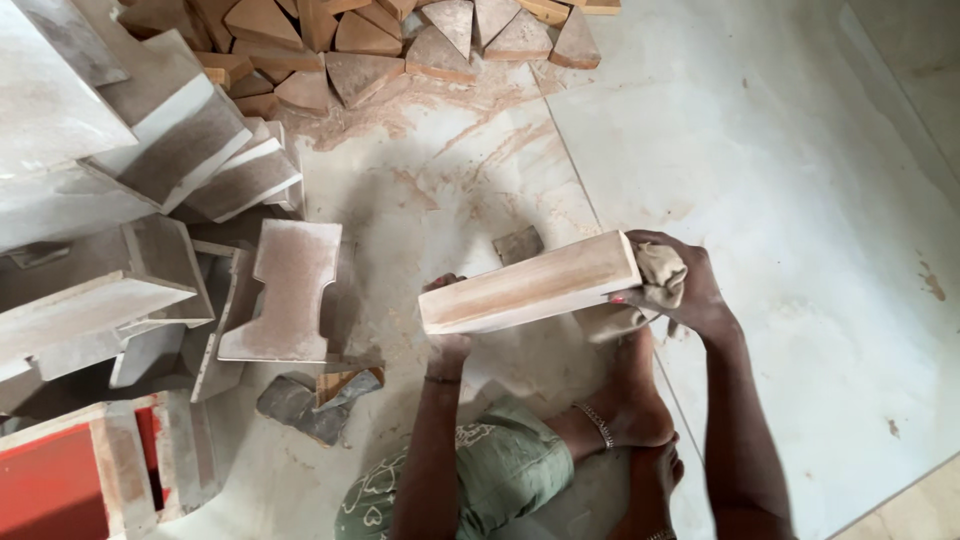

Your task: The person sits on the floor and wipes wooden boxes with a cloth, cleaning the outer surfaces and the painted inner faces of the boxes one at a time, turning each box over to reach different sides.

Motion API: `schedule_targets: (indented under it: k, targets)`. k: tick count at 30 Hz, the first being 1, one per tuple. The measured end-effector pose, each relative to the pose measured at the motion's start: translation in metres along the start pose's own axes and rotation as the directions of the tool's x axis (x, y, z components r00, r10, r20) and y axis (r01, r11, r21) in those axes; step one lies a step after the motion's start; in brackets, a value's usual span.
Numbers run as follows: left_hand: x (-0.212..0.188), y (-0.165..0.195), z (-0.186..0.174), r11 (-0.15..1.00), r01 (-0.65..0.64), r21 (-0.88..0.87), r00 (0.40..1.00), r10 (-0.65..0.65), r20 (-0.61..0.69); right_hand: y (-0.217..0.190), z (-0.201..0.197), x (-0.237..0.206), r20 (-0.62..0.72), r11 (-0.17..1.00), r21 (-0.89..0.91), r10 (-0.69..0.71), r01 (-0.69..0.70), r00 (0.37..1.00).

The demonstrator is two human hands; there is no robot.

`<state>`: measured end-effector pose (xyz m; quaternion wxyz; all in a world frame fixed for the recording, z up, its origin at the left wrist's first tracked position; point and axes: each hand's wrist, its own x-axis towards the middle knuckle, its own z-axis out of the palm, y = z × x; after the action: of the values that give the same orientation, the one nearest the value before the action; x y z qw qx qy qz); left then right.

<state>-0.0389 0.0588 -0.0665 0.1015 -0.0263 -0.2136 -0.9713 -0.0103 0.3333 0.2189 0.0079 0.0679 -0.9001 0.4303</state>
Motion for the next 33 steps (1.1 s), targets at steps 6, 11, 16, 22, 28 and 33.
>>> schedule_targets:
  k: [6,11,16,22,28,33]
  targets:
    - [0.021,0.067,0.063,0.964,-0.097,0.25,0.995,0.087,0.049,-0.063,-0.009,0.003,0.024,0.827,-0.4,-0.421,0.395,0.907]
    - [0.01,0.096,0.131,0.462,-0.537,0.706,0.844,0.309,0.439,-0.104,0.02,0.003,0.166,0.52,-0.639,-0.627,0.567,0.761]
    - [-0.003,0.089,0.132,0.574,-0.339,0.745,0.941,0.226,0.253,-0.104,0.053,0.014,0.199,0.621,-0.47,-0.618,0.628,0.76]
    - [0.0,0.078,0.112,0.522,-0.374,0.767,0.904,0.39,0.175,-0.122,0.063,0.013,-0.039,0.737,-0.179,-0.667,0.652,0.744]
    - [-0.005,0.073,0.121,0.526,-0.348,0.776,0.92,0.351,0.174,-0.131,0.142,0.005,0.199,0.665,-0.541,-0.493,0.515,0.847]
    - [-0.019,0.065,0.097,0.475,-0.297,0.828,0.923,0.364,0.123,-0.063,0.067,0.048,-0.407,0.833,-0.438,0.152,-0.339,0.901]
